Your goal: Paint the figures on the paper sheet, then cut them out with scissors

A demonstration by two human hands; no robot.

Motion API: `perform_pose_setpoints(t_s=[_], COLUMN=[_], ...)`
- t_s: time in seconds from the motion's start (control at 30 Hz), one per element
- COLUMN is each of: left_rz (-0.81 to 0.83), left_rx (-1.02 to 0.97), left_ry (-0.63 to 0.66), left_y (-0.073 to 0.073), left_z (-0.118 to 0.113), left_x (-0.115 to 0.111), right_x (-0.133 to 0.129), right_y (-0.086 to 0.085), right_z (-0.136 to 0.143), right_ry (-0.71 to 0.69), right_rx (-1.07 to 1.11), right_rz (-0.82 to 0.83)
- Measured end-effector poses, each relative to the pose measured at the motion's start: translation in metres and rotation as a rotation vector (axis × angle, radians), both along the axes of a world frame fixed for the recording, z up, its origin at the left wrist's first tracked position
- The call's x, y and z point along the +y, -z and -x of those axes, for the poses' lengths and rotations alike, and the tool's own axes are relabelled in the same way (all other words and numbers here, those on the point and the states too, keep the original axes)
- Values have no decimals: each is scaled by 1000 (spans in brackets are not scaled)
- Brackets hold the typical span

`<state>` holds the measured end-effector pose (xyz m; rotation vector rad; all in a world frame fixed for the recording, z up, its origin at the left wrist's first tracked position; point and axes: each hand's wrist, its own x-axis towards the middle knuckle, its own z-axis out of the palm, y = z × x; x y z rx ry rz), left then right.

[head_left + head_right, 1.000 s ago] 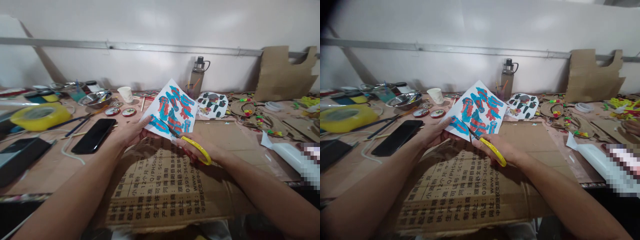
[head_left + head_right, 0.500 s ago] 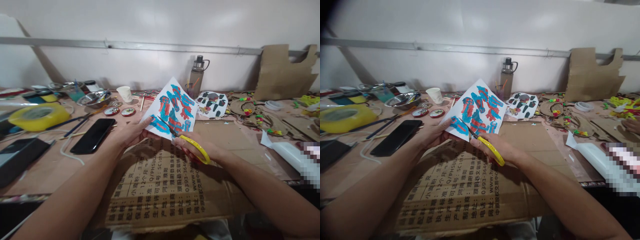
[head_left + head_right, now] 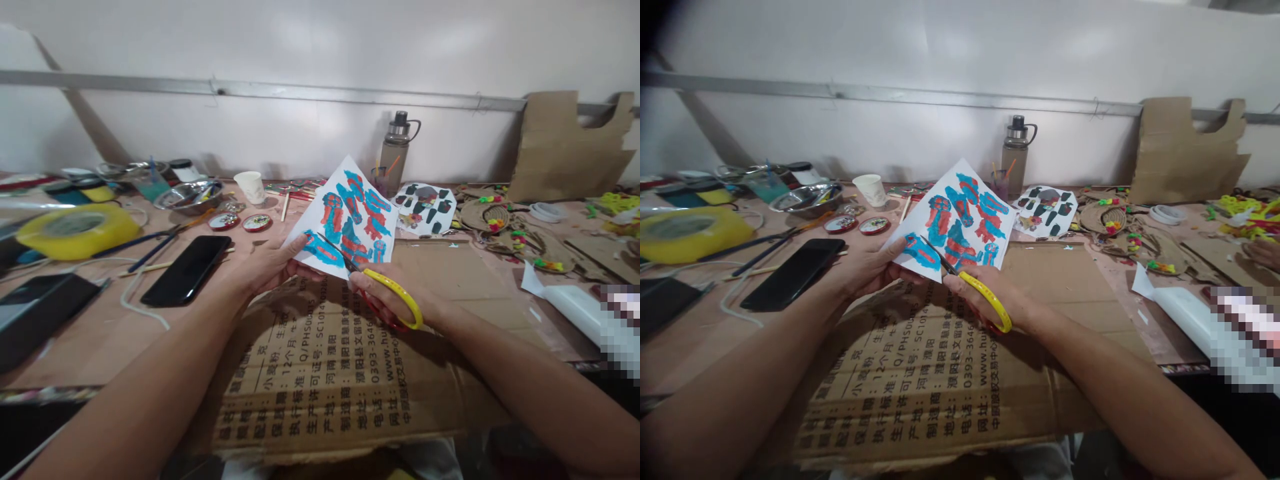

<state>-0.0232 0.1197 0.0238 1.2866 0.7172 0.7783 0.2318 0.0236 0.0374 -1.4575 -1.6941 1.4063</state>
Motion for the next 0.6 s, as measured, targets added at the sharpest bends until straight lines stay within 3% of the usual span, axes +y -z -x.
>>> perform_pose_setpoints(t_s=[0.23, 0.6], left_rz=[-13, -34], left_rx=[94, 93], left_ry=[74, 135], left_y=[-3, -7], left_z=[2, 0], left_x=[-4, -12], right_x=[-3, 0], right_y=[-9, -12], right_z=[-3, -2], right_ry=[-108, -128], right_rx=[31, 30], right_rz=[-62, -32])
